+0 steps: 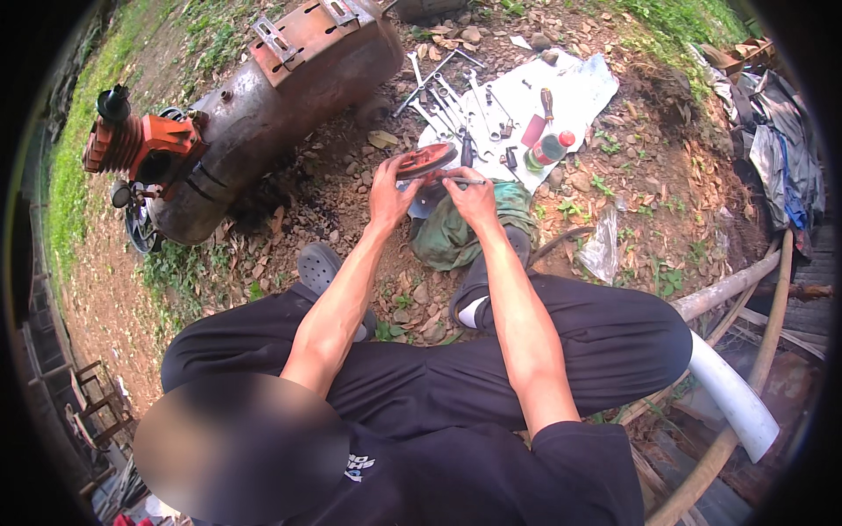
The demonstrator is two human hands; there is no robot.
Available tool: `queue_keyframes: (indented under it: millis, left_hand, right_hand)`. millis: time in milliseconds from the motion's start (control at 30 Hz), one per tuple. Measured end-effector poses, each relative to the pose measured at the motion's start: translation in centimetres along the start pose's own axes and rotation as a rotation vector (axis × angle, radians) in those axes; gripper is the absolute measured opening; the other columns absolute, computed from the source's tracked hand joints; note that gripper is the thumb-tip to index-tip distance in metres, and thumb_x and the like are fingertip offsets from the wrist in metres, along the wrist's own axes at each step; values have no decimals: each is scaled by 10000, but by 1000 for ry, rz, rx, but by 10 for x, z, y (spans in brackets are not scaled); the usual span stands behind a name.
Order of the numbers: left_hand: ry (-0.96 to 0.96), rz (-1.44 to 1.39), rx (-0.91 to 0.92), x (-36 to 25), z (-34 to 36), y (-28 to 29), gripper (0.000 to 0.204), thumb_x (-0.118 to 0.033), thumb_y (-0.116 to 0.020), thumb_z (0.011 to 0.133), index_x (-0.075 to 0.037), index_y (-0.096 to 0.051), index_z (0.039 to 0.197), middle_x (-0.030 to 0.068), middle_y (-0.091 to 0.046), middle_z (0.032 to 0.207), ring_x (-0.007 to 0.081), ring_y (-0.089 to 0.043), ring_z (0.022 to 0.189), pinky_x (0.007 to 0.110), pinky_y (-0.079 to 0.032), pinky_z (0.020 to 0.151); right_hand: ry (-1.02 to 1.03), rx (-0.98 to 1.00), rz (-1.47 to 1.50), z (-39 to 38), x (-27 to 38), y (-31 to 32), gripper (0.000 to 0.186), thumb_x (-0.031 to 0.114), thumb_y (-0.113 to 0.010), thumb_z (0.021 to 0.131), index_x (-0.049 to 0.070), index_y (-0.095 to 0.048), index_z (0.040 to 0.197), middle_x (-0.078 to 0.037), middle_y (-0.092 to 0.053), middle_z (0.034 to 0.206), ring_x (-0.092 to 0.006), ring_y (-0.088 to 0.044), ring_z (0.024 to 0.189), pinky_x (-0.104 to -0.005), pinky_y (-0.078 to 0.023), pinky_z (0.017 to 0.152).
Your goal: The person sits on the ground and uses a wrench to tighten a bolt on a red mechanical part. They then use a green cloth to wipe the part and continue adjusting it with the wrench.
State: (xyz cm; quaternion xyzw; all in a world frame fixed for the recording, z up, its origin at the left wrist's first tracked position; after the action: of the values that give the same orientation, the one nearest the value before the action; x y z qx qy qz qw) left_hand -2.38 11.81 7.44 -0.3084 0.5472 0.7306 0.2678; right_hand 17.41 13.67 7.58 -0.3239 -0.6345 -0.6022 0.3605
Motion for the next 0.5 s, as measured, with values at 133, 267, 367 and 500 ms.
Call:
queue_keyframes:
  millis: [133,267,367,500]
  left_hand:
    - [-90,35,195,4,7,-7,426,-229,-728,820,-101,-638,1216,124,-647,1198,328,-594,1133,423,-482,944]
    - [-105,102,235,-1,12,-9,433,-266,-723,829,-113,-635,1224,121,-652,1189,326,-612,1097,422,-497,912]
    - [-49,100,304,1,14,-11,505,-286,-745,809,-130,-617,1273,115,-667,1166,330,-619,1089,424,-496,914]
    - [114,-91,310,9,14,-11,714,-291,-787,763,-54,-503,1374,160,-631,1227,329,-586,1164,421,-475,968]
  right_hand:
    - [-43,-45,41,-1,-3,-2,247,243,-708,859,35,-724,990,-102,-729,882,-184,-681,835,-323,-511,770]
    - [-60,-96,81,2,-5,2,256,268,-697,879,42,-730,994,-92,-728,820,-186,-676,778,-320,-510,734]
    - [-203,-139,135,4,-22,3,279,289,-701,888,27,-734,979,-70,-729,797,-127,-657,737,-277,-498,679]
    - [-66,-59,172,-3,-12,-10,238,245,-738,857,33,-740,964,-52,-727,788,-98,-650,721,-266,-506,669]
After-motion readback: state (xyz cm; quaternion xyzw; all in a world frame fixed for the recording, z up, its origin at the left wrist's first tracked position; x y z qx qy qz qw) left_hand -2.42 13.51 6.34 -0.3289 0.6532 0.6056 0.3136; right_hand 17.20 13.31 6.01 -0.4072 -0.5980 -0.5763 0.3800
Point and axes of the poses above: each hand's wrist, its own z-axis towards the middle knuckle, its own y-axis out of the back of the hand, x = y × z, the point moved 9 cm from there along z, towards the middle knuckle
